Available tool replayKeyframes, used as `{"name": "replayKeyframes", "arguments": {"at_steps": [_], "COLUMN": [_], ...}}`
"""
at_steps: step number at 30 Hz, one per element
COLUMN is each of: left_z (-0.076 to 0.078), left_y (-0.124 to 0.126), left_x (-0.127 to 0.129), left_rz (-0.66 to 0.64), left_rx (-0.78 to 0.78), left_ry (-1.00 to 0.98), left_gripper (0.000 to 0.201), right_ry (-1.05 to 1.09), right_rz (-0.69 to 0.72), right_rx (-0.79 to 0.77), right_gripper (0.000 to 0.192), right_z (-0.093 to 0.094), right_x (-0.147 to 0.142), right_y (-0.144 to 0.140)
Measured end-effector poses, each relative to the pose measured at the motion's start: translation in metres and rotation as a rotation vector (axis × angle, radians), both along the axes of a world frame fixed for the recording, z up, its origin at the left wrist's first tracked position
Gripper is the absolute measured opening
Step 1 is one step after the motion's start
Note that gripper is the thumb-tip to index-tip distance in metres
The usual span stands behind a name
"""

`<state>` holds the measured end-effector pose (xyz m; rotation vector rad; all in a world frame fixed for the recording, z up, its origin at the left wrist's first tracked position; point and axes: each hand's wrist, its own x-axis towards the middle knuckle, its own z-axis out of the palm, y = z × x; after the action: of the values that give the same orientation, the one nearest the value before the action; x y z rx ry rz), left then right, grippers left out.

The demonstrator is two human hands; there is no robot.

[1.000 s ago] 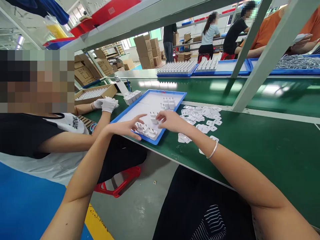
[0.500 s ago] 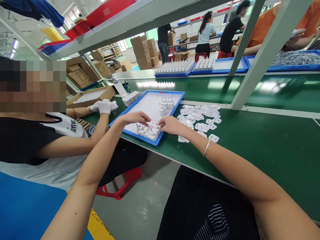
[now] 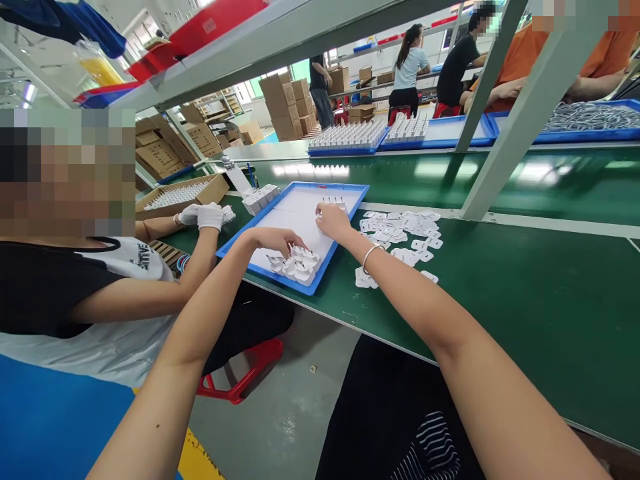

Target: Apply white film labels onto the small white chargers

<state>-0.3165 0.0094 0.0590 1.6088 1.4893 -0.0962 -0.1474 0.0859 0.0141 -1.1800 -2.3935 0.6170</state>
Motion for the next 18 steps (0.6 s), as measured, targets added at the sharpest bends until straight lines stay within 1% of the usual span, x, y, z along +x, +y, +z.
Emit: {"name": "replayKeyframes", "arguments": {"at_steps": [2, 4, 8, 11, 13, 15, 16, 18], "left_z": [0.0, 0.002, 0.007, 0.004, -0.002, -0.009, -0.012, -0.015], "left_y": [0.003, 0.001, -0.015, -0.033, -0.044, -0.052, -0.055, -0.059], "left_x": [-0.004, -0.013, -0.045, -0.064, -0.067, -0.062, -0.058, -0.051], "left_rz": [0.035, 0.087, 0.242, 0.386, 0.448, 0.476, 0.485, 0.497], "left_rx": [-0.035, -0.053, -0.034, 0.017, 0.038, 0.043, 0.044, 0.047], "left_ry": [-0.013, -0.039, -0.101, -0.133, -0.16, -0.189, -0.197, -0.201], "left_gripper": [0.043, 0.039, 0.044, 0.051, 0.056, 0.061, 0.062, 0.063], "right_ry": [-0.028, -0.056, -0.092, -0.112, -0.136, -0.153, -0.151, -0.098], "right_rz": [0.027, 0.083, 0.228, 0.326, 0.382, 0.42, 0.429, 0.413], "right_rx": [0.002, -0.008, -0.04, -0.069, -0.103, -0.149, -0.174, -0.202], "right_gripper": [0.033, 0.032, 0.029, 0.025, 0.018, 0.014, 0.016, 0.021], "right_z": [0.003, 0.01, 0.032, 0.046, 0.053, 0.059, 0.062, 0.067], "right_x": [-0.005, -0.011, -0.031, -0.046, -0.051, -0.051, -0.049, -0.04], "right_y": [-0.002, -0.006, -0.023, -0.044, -0.057, -0.062, -0.061, -0.05]}}
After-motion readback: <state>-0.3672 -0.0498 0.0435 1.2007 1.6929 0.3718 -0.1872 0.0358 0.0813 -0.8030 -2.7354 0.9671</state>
